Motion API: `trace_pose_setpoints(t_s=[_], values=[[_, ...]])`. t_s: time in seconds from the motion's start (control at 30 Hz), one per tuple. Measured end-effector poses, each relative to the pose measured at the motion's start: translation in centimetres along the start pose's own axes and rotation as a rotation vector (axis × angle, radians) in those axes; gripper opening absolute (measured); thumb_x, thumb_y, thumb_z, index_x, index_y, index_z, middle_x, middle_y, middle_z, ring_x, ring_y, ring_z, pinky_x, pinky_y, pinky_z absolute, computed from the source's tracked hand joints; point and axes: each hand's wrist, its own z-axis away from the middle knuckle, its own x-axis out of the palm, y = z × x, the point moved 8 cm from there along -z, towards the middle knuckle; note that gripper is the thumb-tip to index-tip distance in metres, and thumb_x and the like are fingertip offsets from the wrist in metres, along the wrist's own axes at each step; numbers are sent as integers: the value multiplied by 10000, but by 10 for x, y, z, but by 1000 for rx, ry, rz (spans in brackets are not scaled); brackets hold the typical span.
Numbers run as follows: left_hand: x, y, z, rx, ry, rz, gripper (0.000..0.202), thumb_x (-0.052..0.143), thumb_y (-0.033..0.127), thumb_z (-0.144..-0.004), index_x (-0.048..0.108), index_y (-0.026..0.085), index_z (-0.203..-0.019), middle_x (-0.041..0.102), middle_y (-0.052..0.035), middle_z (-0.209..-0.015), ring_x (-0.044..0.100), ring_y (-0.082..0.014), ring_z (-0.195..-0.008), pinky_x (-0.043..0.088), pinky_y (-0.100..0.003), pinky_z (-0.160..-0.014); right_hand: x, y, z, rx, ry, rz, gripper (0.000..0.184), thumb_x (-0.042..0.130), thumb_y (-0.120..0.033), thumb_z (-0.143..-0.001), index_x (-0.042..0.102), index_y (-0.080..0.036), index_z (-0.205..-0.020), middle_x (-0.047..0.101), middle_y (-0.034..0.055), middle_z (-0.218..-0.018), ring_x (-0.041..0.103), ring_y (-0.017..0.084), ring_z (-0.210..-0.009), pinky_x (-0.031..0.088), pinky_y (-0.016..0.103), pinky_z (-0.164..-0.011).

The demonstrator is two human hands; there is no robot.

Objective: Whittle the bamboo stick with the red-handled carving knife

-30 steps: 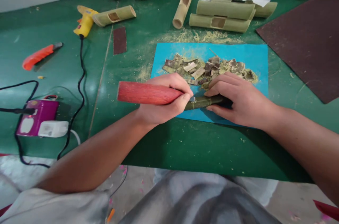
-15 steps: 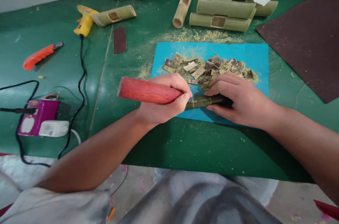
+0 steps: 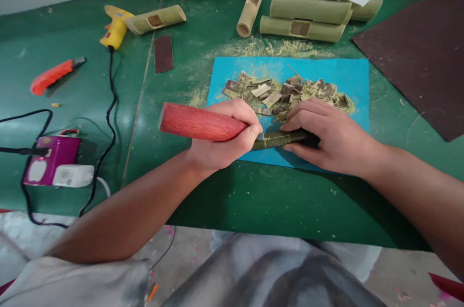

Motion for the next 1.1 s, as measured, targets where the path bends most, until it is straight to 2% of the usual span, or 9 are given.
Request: trace_pose_setpoints(t_s=[0.37,0.5,0.6,0.67,0.77,0.83,0.97,1.1], values=[[2,2,-1,-25,-30,-23,171,698,96,-859,723,228,-753,762,23,-741,707,-110,-646,600,-252,-634,-1,0,-1,12,2,-13,108,657,-335,-945,685,-256,-1014,711,94,-1016,651,305,-982,521,466,-837],[-1,-1,0,-79,6,-71,152,729,111,-842,736,238,-760,778,24,-755,714,-114,-647,615,-250,-645,-1,0,-1,9,-3,1,96,652,-335,-950,673,-268,-1015,708,87,-1020,650,301,-987,526,465,-832],[-2,1,1,-90,23,-142,112,774,140,-833,771,250,-821,803,11,-822,760,-142,-755,646,-276,-748,-1,1,-1,10,-1,12,93,662,-328,-943,668,-266,-1012,706,85,-1017,650,300,-980,528,465,-828],[-2,2,0,-96,26,-130,103,770,149,-850,782,251,-845,783,14,-782,767,-149,-795,648,-287,-794,-1,1,0,11,6,19,92,659,-319,-943,669,-259,-1011,710,91,-1019,650,302,-975,528,467,-823],[-2,1,0,-104,41,-38,146,710,160,-896,756,240,-784,707,32,-647,716,-128,-670,616,-271,-676,0,0,0,2,8,22,91,648,-310,-949,667,-247,-1012,713,100,-1022,650,304,-975,530,466,-825],[-1,0,0,-109,32,-16,168,701,159,-895,733,226,-745,721,28,-663,683,-114,-607,596,-262,-619,0,0,1,-4,6,23,93,646,-313,-949,666,-244,-1009,711,100,-1019,649,300,-976,531,459,-823],[2,0,-1,-111,-9,-20,163,711,124,-863,713,207,-723,773,10,-755,672,-95,-586,598,-246,-621,-1,0,1,6,6,18,97,659,-327,-942,675,-256,-1007,708,87,-1010,645,294,-977,526,447,-815],[4,1,-3,-89,-34,-46,161,706,128,-858,710,212,-720,769,10,-743,676,-100,-594,590,-245,-614,-2,0,0,12,9,12,92,667,-327,-938,684,-271,-1009,707,79,-1010,646,293,-973,526,452,-821]])
